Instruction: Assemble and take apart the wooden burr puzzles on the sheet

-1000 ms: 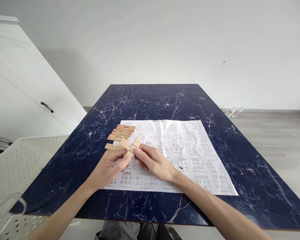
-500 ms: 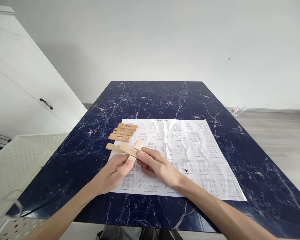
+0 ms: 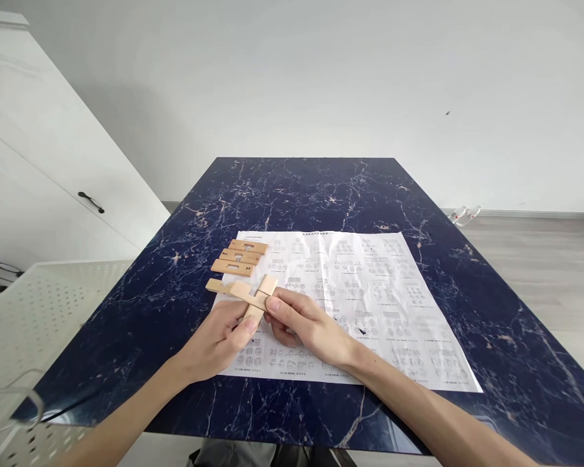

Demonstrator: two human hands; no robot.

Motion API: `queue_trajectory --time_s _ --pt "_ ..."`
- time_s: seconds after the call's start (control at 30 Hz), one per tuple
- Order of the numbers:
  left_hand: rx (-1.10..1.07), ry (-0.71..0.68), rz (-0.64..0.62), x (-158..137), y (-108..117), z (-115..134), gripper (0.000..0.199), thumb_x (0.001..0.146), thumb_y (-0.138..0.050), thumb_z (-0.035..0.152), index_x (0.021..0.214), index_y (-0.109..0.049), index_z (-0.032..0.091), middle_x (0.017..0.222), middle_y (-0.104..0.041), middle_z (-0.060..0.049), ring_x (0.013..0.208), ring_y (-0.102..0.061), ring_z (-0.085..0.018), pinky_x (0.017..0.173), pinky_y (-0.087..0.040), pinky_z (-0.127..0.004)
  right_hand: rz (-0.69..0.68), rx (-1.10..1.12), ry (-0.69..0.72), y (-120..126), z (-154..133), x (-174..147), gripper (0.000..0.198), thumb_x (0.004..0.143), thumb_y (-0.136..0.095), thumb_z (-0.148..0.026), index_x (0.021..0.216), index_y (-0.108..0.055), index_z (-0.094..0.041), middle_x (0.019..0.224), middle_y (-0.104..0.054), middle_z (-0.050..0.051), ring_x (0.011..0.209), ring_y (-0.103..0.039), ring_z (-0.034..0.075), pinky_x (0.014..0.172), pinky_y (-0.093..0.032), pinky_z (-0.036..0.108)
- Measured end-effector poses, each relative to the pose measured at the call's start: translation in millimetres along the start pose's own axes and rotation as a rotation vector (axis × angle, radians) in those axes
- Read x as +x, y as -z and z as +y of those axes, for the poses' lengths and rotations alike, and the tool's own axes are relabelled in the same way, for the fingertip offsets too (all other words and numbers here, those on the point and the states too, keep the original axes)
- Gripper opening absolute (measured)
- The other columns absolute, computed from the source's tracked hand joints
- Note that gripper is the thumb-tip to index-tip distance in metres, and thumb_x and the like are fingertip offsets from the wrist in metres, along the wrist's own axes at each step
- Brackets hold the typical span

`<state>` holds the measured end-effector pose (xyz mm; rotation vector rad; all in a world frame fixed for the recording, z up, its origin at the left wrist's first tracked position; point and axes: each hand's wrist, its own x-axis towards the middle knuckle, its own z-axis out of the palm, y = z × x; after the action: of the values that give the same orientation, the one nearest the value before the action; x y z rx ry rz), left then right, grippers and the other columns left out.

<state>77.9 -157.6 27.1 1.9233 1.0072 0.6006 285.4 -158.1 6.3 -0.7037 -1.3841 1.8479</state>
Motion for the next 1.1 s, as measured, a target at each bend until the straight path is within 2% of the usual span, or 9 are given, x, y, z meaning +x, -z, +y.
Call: queue_trajectory --time_s 0.1,0.2,0.33,0.43,0.53,0.67,0.83,1.0,1.1 --pt "0.043 -0.036 0.109 -1 0 -3 0.049 0.102 -0.047 0.063 0.084 -0.059 0.019 0.075 -0.060 -0.002 0.069 -0.054 -0.018 0.065 -0.045 -0.032 -0.064 0.021 0.022 1 -1 -1 0.045 0.109 -0.051 -0.060 0.088 -0.052 -0.020 0.071 -0.046 -0.004 0.055 -0.039 0.011 0.057 -0.029 0.030" --pt "0.001 -0.095 0.241 -2 1 -5 0.066 0.085 -0.070 0.078 0.117 -0.065 0.021 0.109 -0.072 -0.010 0.098 -0.068 -0.028 0.086 -0.057 -0.040 -0.132 0.089 0.002 5 1 -2 0.045 0.107 -0.055 -0.062 0.091 -0.055 -0.020 0.078 -0.048 -0.003 0.055 -0.043 0.010 0.058 -0.034 0.029" --pt "-0.226 -0.167 0.098 1 5 3 0.070 0.086 -0.078 0.068 0.140 -0.060 0.027 0.145 -0.065 -0.015 0.133 -0.064 -0.034 0.111 -0.053 -0.049 -0.202 0.106 -0.026 7 0 -1 0.048 0.105 -0.057 -0.065 0.089 -0.057 -0.019 0.079 -0.053 -0.002 0.057 -0.049 0.010 0.060 -0.043 0.029" --pt "-0.184 -0.143 0.095 5 10 10 0.056 0.087 -0.084 0.053 0.133 -0.064 0.027 0.137 -0.072 -0.012 0.125 -0.069 -0.032 0.107 -0.057 -0.048 -0.139 0.007 -0.010 7 -6 1 0.052 0.102 -0.057 -0.071 0.104 -0.062 -0.019 0.088 -0.060 0.002 0.066 -0.058 0.014 0.067 -0.053 0.033" --pt "0.099 -0.125 0.207 10 16 9 0.059 0.080 -0.089 0.043 0.130 -0.062 0.026 0.129 -0.075 -0.009 0.119 -0.071 -0.031 0.104 -0.057 -0.047 0.005 -0.189 0.041 6 -11 1 0.057 0.100 -0.057 -0.073 0.122 -0.060 -0.020 0.104 -0.066 0.008 0.085 -0.065 0.021 0.076 -0.058 0.038" --pt "0.451 -0.164 0.313 18 21 0 0.055 0.078 -0.089 0.046 0.118 -0.057 0.024 0.119 -0.076 -0.008 0.111 -0.073 -0.033 0.094 -0.059 -0.047 0.307 -0.624 0.216 5 -6 -1 0.044 0.098 -0.068 -0.061 0.117 -0.057 -0.022 0.114 -0.067 0.012 0.091 -0.065 0.024 0.076 -0.055 0.039" --pt "0.650 -0.216 0.248 27 18 -3 0.041 0.083 -0.083 0.037 0.112 -0.058 0.023 0.108 -0.077 -0.007 0.101 -0.076 -0.031 0.089 -0.061 -0.046 0.409 -0.938 0.271 5 0 -2 0.026 0.105 -0.056 -0.047 0.095 -0.051 -0.024 0.082 -0.063 0.004 0.068 -0.056 0.018 0.066 -0.044 0.035" --pt "0.594 -0.317 0.164 32 19 -5 0.062 0.092 -0.080 0.039 0.145 -0.051 0.025 0.141 -0.071 -0.011 0.131 -0.069 -0.032 0.108 -0.057 -0.048 0.452 -0.912 0.261 6 -6 -2 0.029 0.108 -0.044 -0.040 0.083 -0.040 -0.026 0.068 -0.053 -0.001 0.057 -0.044 0.016 0.058 -0.034 0.032" --pt "0.598 -0.335 0.128 34 22 -9 0.061 0.093 -0.080 0.040 0.145 -0.052 0.025 0.143 -0.070 -0.011 0.133 -0.067 -0.034 0.109 -0.057 -0.050 0.466 -0.920 0.209 6 -6 0 0.033 0.107 -0.046 -0.042 0.079 -0.037 -0.027 0.064 -0.048 -0.003 0.055 -0.041 0.015 0.058 -0.032 0.032"
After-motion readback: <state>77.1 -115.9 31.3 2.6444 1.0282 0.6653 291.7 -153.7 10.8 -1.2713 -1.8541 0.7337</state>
